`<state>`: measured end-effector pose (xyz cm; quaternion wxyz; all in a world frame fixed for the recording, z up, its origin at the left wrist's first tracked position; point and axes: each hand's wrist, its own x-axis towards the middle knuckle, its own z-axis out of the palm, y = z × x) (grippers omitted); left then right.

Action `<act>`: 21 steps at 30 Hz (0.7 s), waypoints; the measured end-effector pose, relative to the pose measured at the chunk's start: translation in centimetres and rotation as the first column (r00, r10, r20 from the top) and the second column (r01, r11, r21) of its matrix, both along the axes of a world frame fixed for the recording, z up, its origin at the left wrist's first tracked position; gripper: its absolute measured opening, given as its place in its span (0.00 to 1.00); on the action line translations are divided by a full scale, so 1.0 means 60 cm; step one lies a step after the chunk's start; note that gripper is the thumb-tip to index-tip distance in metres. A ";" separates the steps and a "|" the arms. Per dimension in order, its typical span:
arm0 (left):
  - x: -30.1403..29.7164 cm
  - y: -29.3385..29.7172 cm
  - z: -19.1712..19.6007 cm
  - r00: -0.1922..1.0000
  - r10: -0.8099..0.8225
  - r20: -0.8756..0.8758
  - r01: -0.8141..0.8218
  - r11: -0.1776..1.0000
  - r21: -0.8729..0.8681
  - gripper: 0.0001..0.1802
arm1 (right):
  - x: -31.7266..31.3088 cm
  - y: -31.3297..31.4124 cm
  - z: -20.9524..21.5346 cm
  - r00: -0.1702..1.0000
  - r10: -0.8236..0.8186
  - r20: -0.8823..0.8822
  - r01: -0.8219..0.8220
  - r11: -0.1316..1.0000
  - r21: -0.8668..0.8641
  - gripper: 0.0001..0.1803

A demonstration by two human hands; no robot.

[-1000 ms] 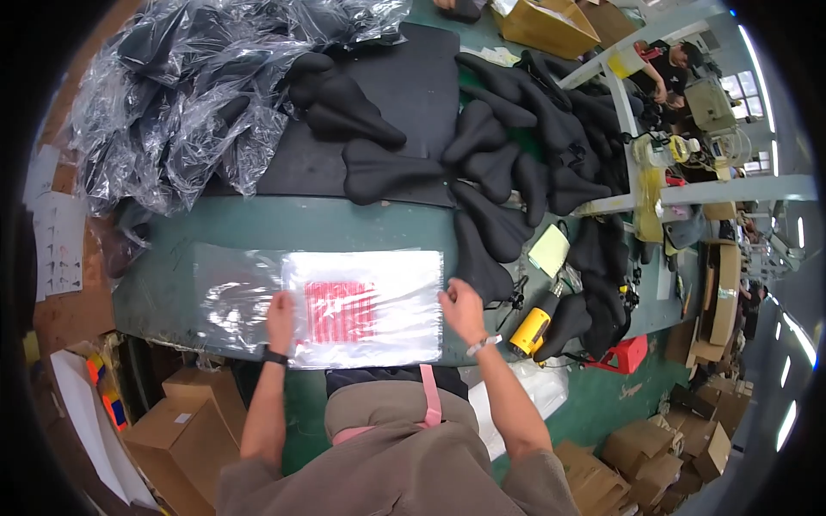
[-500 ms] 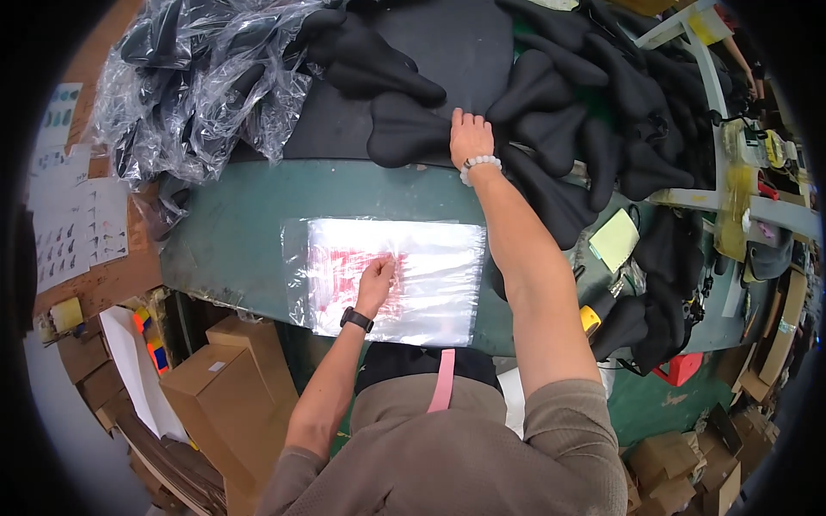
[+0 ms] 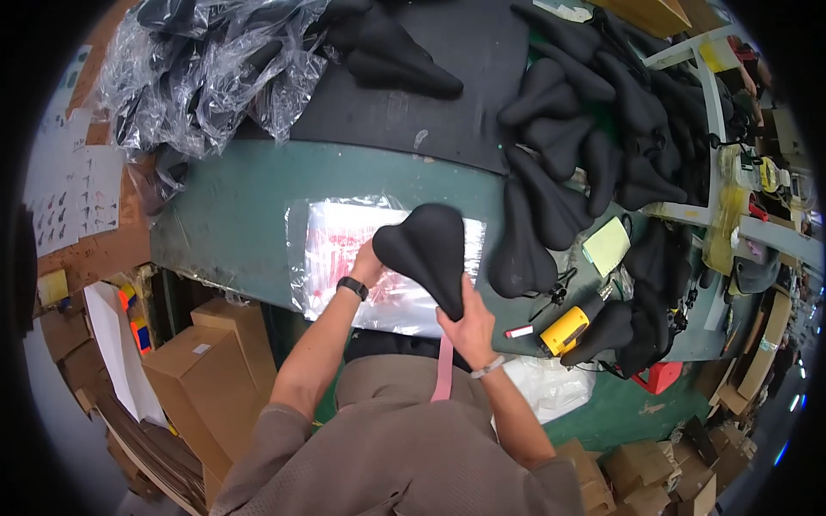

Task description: Cleaning and inspecting bicycle seats in a factory setting.

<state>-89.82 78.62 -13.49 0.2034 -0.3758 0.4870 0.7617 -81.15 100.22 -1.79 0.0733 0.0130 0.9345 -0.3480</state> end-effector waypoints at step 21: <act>0.199 -0.020 0.331 0.604 -0.680 -0.415 0.453 0.722 -0.523 0.09 | 0.015 -0.071 0.020 0.799 -0.363 0.479 0.598 0.563 -0.571 0.37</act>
